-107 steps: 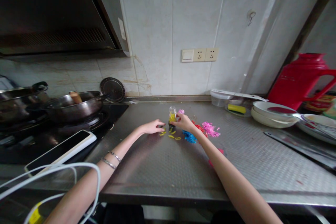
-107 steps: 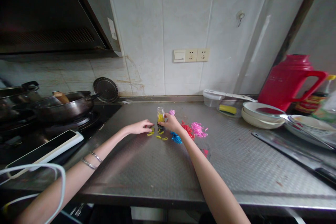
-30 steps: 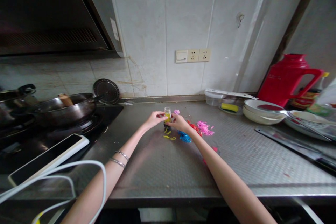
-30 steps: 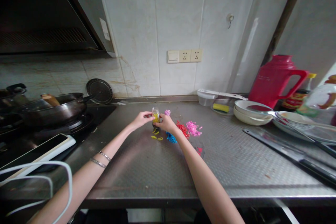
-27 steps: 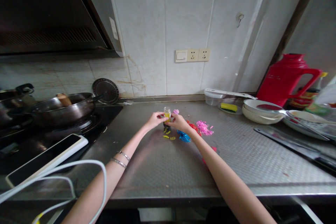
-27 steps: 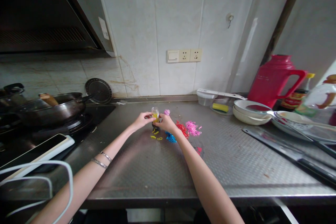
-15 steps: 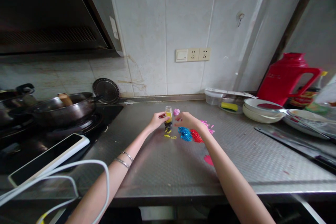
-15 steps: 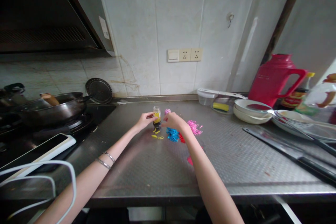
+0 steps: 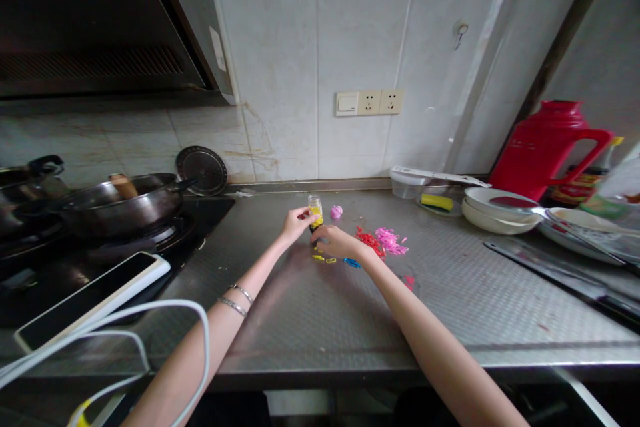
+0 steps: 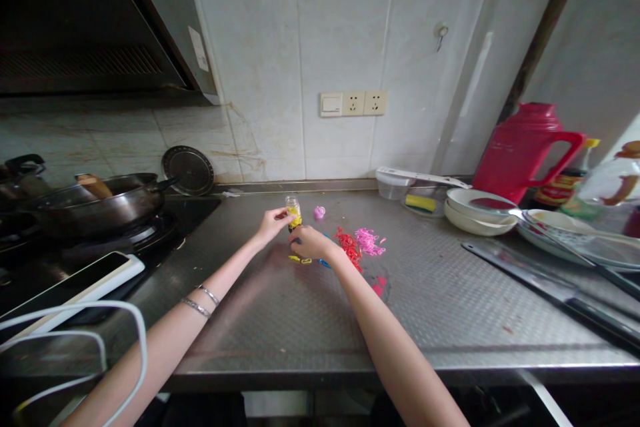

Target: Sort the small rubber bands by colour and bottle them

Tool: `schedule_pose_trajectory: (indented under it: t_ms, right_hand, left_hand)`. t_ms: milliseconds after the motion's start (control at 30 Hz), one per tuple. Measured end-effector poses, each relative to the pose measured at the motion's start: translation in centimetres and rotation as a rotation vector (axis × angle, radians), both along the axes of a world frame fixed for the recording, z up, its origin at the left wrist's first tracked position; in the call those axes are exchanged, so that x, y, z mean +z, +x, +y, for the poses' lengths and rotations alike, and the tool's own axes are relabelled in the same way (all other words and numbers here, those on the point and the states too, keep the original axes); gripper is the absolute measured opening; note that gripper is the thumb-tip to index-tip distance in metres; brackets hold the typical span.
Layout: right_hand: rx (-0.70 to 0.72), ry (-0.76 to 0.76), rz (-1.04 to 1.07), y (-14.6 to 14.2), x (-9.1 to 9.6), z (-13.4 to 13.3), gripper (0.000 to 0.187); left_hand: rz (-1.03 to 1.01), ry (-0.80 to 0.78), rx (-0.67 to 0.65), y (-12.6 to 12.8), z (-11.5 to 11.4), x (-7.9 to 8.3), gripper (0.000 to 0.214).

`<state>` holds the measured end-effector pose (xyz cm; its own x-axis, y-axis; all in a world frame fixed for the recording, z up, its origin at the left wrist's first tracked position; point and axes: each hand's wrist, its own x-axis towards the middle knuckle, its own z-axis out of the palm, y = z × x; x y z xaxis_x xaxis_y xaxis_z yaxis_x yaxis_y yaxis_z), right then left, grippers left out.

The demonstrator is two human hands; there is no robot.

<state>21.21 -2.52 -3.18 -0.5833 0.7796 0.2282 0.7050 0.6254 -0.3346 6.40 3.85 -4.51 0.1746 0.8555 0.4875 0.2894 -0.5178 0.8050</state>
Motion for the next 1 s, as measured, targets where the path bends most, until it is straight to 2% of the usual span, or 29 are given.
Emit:
schedule_pose_trajectory:
  t_ms: [300,467,600,767,1000]
  right_hand:
    - [0.001,0.025,0.047,-0.4,-2.2,1.4,0.033]
    - [-0.027,0.017,0.033,-0.1,-2.2,1.5,0.029]
    - [0.005,0.053,0.048,0.3,-2.0,1.4,0.027]
    - [0.009,-0.054,0.021,0.7,-1.8,1.3,0.027]
    - [0.025,-0.195,0.111,0.9,-1.4,1.1,0.029]
  left_hand:
    - [-0.005,-0.027,0.009,-0.3,0.1,-0.2,0.040]
    - [0.028,-0.035,0.001,-0.4,-0.1,-0.4,0.039]
    - [0.015,-0.030,0.022,-0.5,0.0,-0.5,0.041]
    - [-0.001,-0.055,0.020,-0.7,-0.2,-0.5,0.041]
    - [-0.001,-0.054,0.005,-0.7,-0.3,-0.5,0.042]
